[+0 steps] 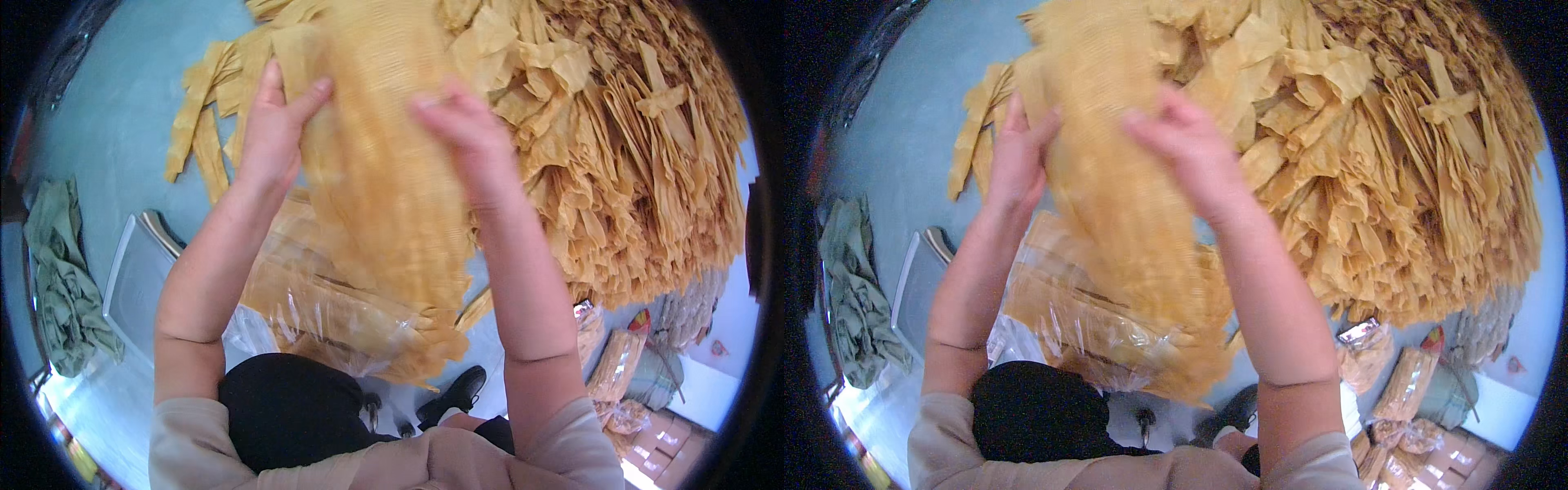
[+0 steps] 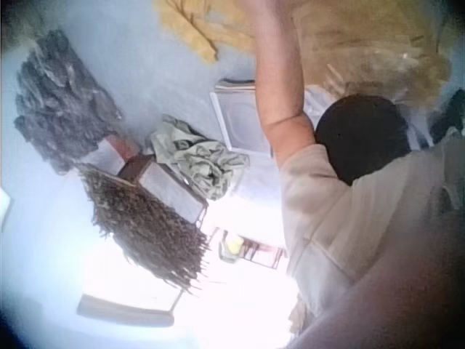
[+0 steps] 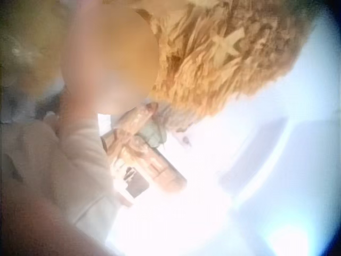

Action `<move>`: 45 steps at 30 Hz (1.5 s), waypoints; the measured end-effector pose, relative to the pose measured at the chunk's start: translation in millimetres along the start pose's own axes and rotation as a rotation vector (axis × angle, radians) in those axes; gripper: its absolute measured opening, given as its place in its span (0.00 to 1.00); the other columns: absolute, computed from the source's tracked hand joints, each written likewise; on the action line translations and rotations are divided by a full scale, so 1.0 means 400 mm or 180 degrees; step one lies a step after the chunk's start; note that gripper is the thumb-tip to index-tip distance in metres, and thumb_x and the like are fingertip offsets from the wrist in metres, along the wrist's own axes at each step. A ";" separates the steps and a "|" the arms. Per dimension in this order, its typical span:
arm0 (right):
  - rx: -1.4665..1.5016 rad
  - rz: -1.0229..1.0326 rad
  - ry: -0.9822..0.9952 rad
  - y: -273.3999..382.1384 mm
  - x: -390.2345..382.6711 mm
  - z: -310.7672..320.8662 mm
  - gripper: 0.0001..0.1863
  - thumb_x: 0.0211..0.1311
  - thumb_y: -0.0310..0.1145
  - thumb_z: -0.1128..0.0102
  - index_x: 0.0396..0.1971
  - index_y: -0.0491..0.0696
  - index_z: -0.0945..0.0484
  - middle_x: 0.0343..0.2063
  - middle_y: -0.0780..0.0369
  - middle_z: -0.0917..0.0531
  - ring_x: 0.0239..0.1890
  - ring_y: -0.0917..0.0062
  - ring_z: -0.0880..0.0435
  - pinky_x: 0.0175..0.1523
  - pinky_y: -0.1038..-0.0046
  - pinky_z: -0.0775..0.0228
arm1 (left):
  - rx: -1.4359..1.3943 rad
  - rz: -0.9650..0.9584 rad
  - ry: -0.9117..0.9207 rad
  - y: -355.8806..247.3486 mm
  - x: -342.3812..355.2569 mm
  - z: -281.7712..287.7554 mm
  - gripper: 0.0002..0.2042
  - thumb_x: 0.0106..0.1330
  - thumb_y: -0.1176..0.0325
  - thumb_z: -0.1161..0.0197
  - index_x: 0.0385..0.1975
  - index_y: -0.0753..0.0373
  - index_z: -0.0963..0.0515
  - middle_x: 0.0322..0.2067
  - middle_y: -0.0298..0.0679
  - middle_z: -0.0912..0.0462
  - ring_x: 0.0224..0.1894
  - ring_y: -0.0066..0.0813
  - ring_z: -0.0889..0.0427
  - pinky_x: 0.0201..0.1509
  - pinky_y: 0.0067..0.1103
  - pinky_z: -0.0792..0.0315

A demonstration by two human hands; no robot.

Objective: The person sits on the floor and repeatedly picks up dried tofu strips from a large pile, folds them, and places them into a clear plastic bag. The person continues filling the bag with the strips throughout the clip.

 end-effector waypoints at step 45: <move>-0.0932 -0.0410 -0.0076 -0.259 -0.105 0.180 0.33 0.56 0.25 0.53 0.65 0.45 0.44 0.57 0.63 0.30 0.59 0.77 0.32 0.62 0.74 0.40 | -0.1262 0.1943 0.0172 0.245 -0.112 0.038 0.23 0.63 0.55 0.41 0.52 0.65 0.29 0.47 0.43 0.21 0.49 0.37 0.22 0.56 0.32 0.29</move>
Point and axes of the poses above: each hand's wrist, its own x-axis towards the middle knuckle, its own z-axis out of the back of the hand, y = z × x, the point moved 10 cm from there along x, towards the middle knuckle
